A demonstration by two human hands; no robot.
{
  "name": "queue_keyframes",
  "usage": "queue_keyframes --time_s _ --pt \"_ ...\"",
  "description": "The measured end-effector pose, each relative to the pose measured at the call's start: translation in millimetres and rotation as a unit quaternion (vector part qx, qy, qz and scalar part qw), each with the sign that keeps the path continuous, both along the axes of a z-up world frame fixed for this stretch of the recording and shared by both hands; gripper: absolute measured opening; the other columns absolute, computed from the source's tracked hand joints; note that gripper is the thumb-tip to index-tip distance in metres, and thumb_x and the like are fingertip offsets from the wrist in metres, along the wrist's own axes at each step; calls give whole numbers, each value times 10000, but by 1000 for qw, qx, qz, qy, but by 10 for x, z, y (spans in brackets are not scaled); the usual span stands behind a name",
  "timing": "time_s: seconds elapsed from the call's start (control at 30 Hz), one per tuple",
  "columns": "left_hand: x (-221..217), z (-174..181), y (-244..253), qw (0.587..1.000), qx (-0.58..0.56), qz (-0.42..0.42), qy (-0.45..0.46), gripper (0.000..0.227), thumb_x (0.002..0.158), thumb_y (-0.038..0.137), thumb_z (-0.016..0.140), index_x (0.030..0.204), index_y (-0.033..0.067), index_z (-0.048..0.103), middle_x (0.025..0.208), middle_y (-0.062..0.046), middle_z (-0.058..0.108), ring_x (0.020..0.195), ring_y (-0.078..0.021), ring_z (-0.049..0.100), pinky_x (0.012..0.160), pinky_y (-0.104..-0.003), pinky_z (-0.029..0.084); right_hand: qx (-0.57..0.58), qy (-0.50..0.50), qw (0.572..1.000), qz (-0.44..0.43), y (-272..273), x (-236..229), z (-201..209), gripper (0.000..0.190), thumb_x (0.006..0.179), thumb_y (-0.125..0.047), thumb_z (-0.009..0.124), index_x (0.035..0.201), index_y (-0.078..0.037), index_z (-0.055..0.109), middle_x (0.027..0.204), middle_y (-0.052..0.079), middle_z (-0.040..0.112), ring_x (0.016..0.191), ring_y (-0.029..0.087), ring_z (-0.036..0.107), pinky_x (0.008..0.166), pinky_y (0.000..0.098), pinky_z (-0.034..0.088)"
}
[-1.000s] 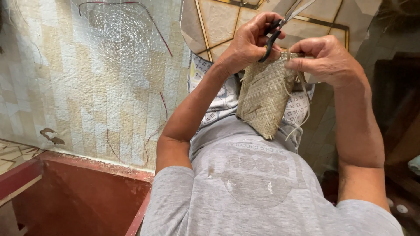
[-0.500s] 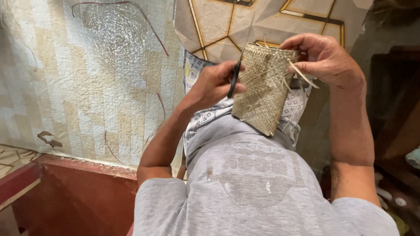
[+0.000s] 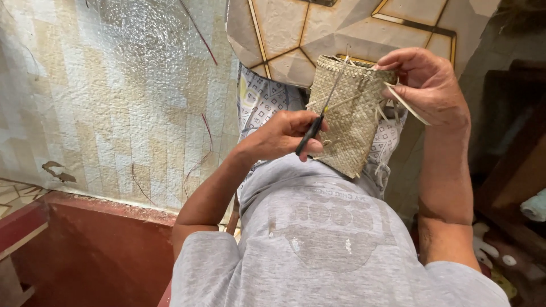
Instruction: Trimming the excess woven material from the top edge of a basket using scissors to refine its shape.
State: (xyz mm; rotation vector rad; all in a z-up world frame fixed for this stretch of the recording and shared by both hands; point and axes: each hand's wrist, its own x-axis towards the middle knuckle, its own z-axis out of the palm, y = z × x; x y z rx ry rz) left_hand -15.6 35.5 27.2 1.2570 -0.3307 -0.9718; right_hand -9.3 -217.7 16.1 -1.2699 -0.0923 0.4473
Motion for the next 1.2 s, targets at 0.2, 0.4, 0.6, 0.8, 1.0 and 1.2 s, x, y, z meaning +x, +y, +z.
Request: queue_keyframes --time_s 0.2,0.4,0.6,0.8,1.0,1.2 --pt "16 -45 -36 993 -62 -2 102 299 651 186 634 860 8 517 556 -21 517 439 -94 489 429 -193 443 -52 -1 997 -63 67 0 -89 176 682 8 596 791 -119 542 821 -15 552 903 68 529 766 125 445" --pt "-58 23 -93 882 285 30 -374 266 647 192 625 795 50 457 588 -39 520 432 -150 475 386 -253 346 0 -24 999 -20 59 14 -107 326 710 25 520 1026 -29 456 905 46 523 674 29 508 618 86 453" --pt "-111 130 -70 715 388 73 -577 213 703 151 609 765 34 442 517 -25 436 339 -104 363 308 -248 294 52 15 998 -12 22 -22 -3 421 675 -19 566 1079 -59 456 974 68 532 827 72 528 717 124 445" --pt "-150 148 -59 622 462 11 -632 45 717 31 487 751 9 467 496 -9 387 341 -65 319 323 -212 287 61 -7 998 -6 68 15 -70 410 685 41 542 1076 -41 451 990 77 523 954 121 517 842 172 445" --pt "-72 153 -68 571 473 -1 -670 74 723 52 488 761 -11 488 496 12 364 369 -43 268 346 -185 254 85 16 996 -2 130 39 -91 429 689 51 522 1099 -41 440 978 105 519 998 149 507 874 196 436" --pt "-55 106 -98 524 474 -41 -706 105 708 67 501 765 -21 508 450 13 375 354 -34 261 311 -172 246 92 4 996 5 183 46 -66 434 711 43 500 1130 -41 423 896 57 509 1088 184 471 909 215 403"
